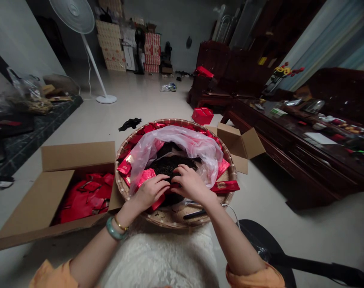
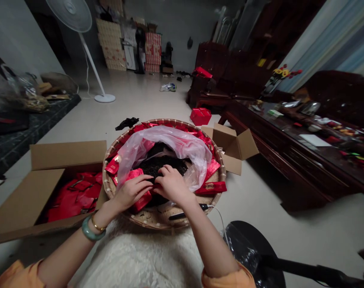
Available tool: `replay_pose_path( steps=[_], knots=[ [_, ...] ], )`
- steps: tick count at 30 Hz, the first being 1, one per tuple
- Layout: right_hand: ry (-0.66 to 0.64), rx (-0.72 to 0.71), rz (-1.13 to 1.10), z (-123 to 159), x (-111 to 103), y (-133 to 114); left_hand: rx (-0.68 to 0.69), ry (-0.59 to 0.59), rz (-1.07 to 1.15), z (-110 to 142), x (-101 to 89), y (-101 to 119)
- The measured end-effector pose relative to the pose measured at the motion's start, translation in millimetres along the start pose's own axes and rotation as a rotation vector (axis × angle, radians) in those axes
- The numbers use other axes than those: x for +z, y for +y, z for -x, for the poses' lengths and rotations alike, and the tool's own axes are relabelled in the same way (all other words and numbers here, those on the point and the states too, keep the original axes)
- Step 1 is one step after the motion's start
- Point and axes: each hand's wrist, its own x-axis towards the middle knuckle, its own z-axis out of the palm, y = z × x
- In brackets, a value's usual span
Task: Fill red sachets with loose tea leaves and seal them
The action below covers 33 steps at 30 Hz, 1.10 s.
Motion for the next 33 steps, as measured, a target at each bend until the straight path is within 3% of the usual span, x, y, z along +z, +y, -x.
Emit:
replay_pose_path(
  steps=[3, 6, 9, 14, 16, 19, 25, 30, 33],
  knots=[
    [-0.138, 0.060, 0.053, -4, 10, 4, -0.053, 0.018, 0.124, 1, 7.7, -2],
    [-0.148, 0.114, 0.001, -5, 15, 10, -0.264, 0.106, 0.317, 3, 17.8, -5],
    [-0.048, 0.142, -0.176, -4, 12, 17, -0.522, 0.123, 0.573, 5, 28.1, -9],
    [0.182, 0.247, -0.478, 2, 4, 24, -0.815, -0.129, 0.949, 7, 36.5, -4],
    [0.279, 0.313, -0.513, 6, 3, 26, -0.889, -0.157, 1.042, 7, 35.8, 2],
    [0.302, 0.348, -0.642, 10, 2, 30, -0.901, -0.143, 1.074, 5, 32.8, 9],
    [-0.032, 0.389, -1.032, 13, 1, 32, -0.899, -0.125, 1.110, 3, 29.8, 15],
    [-0.086, 0.376, -1.042, 15, 5, 36, -0.933, -0.093, 1.096, 8, 35.3, 19],
    [-0.058, 0.309, -0.951, 16, 5, 37, -0.878, -0.088, 1.036, 8, 35.7, 18]
  ],
)
